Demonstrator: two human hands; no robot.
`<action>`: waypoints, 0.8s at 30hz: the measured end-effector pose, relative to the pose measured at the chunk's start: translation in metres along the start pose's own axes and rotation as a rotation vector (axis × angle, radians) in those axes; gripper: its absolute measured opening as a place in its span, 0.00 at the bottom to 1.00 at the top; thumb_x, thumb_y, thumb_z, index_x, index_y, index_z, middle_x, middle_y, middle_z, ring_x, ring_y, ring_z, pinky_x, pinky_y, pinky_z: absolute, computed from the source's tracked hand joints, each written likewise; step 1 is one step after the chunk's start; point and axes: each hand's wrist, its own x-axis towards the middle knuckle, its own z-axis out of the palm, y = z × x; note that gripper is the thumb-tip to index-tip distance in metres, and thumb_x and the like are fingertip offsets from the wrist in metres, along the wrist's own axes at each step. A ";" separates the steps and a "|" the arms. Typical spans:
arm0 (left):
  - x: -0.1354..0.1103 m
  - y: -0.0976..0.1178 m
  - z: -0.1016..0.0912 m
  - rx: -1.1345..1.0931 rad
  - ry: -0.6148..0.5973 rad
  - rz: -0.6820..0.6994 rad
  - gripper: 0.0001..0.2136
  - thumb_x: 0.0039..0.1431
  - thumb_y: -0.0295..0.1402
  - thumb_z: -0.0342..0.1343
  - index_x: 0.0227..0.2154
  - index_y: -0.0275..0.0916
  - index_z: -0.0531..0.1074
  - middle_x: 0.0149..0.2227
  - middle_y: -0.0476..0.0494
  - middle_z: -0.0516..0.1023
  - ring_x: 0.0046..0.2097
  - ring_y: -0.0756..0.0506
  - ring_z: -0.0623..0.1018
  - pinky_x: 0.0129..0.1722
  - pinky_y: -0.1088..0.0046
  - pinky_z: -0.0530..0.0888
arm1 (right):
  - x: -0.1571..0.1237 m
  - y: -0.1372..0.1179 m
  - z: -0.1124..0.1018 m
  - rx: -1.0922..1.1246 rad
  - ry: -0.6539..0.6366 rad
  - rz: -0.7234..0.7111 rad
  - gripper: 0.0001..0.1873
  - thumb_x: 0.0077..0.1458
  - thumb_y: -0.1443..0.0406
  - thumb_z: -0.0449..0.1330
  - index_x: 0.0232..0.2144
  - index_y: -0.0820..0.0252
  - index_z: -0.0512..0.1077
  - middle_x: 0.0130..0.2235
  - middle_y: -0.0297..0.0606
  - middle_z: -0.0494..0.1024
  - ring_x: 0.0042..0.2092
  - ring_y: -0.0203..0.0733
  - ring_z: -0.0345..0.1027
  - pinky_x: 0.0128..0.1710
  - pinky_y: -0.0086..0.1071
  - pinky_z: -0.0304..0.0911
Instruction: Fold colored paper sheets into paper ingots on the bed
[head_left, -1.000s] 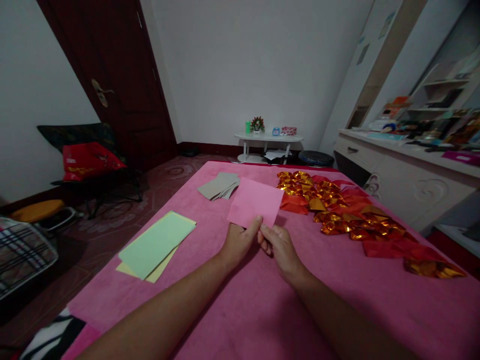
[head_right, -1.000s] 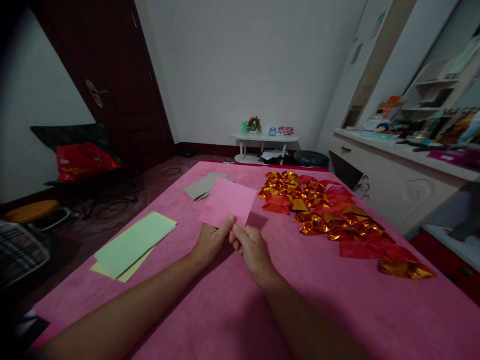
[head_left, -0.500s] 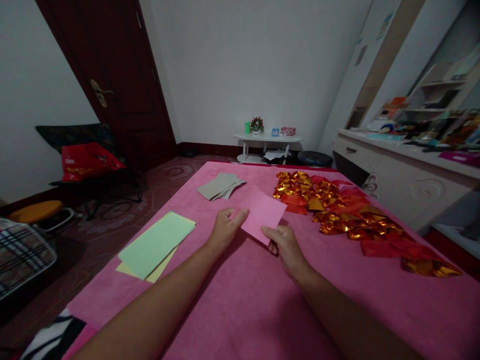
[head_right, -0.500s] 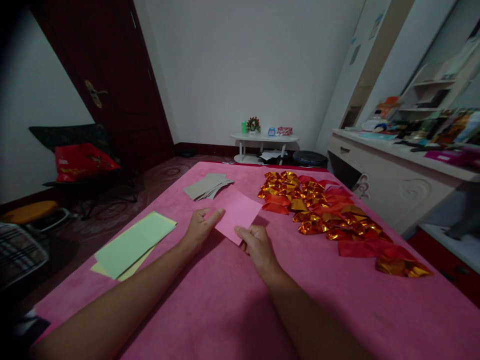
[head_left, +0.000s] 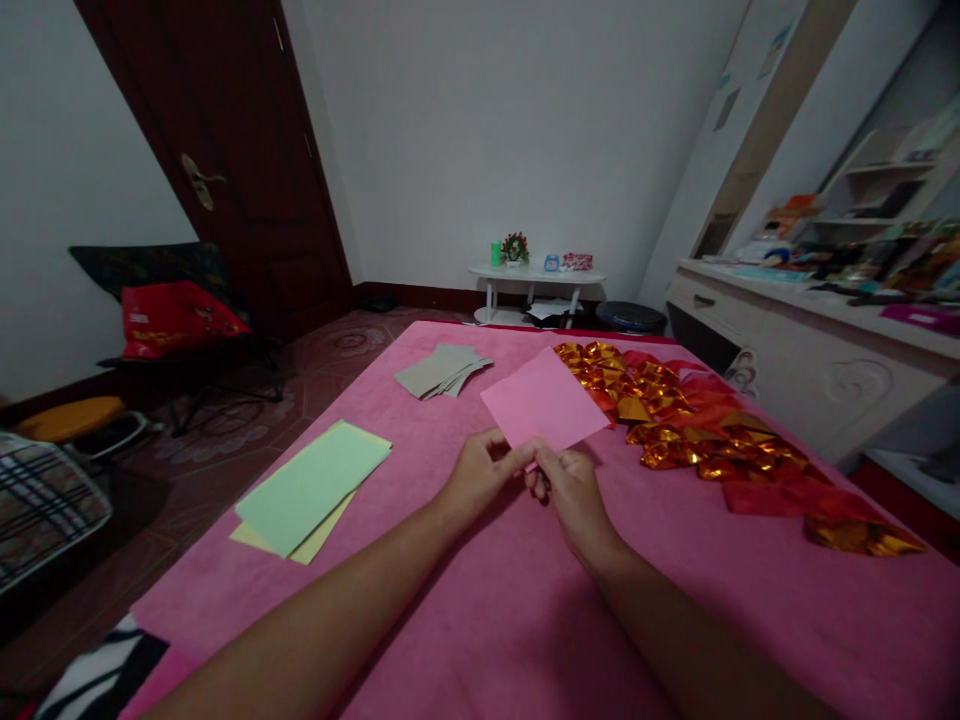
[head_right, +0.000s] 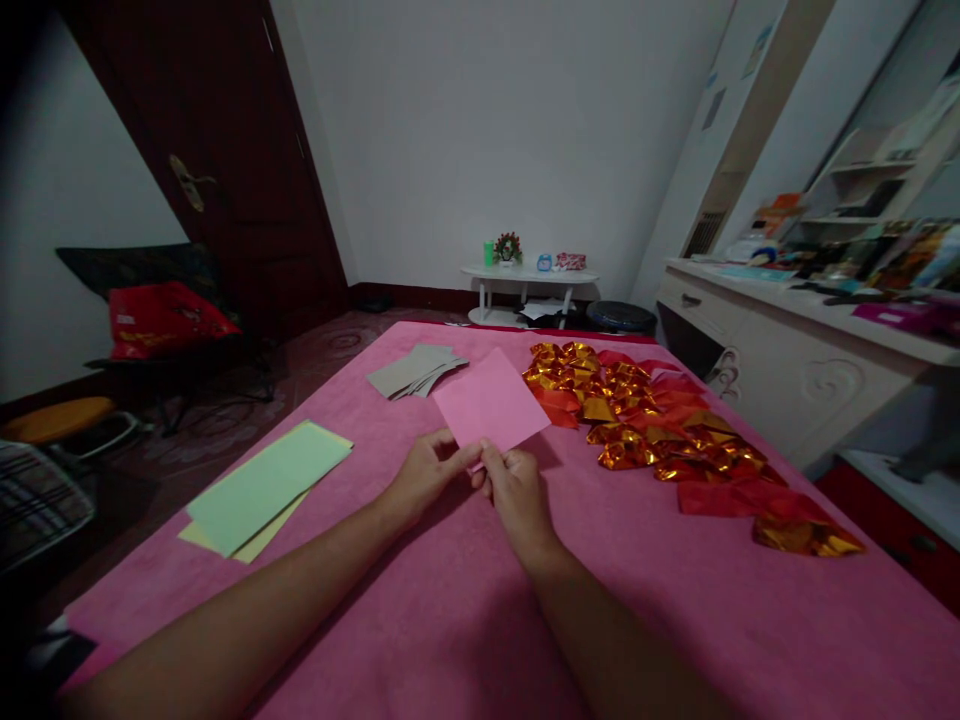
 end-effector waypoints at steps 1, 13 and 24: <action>0.000 -0.001 0.001 0.007 0.055 -0.007 0.17 0.53 0.46 0.58 0.24 0.33 0.71 0.19 0.48 0.71 0.22 0.52 0.70 0.24 0.77 0.64 | 0.000 -0.001 0.000 -0.006 -0.022 -0.003 0.26 0.56 0.51 0.55 0.15 0.63 0.69 0.14 0.32 0.66 0.17 0.31 0.55 0.19 0.27 0.50; 0.003 0.001 -0.024 0.094 0.171 -0.083 0.19 0.46 0.47 0.61 0.19 0.34 0.67 0.15 0.52 0.66 0.18 0.55 0.62 0.19 0.79 0.56 | 0.002 -0.004 -0.007 0.042 0.007 0.014 0.22 0.52 0.51 0.59 0.19 0.62 0.69 0.17 0.32 0.67 0.19 0.32 0.58 0.21 0.28 0.53; 0.004 0.000 -0.023 -0.103 0.251 -0.082 0.18 0.50 0.46 0.60 0.35 0.37 0.68 0.19 0.55 0.66 0.19 0.55 0.66 0.19 0.81 0.61 | 0.007 0.000 -0.010 0.014 0.265 -0.030 0.18 0.46 0.55 0.65 0.17 0.61 0.67 0.16 0.30 0.67 0.20 0.34 0.58 0.20 0.28 0.54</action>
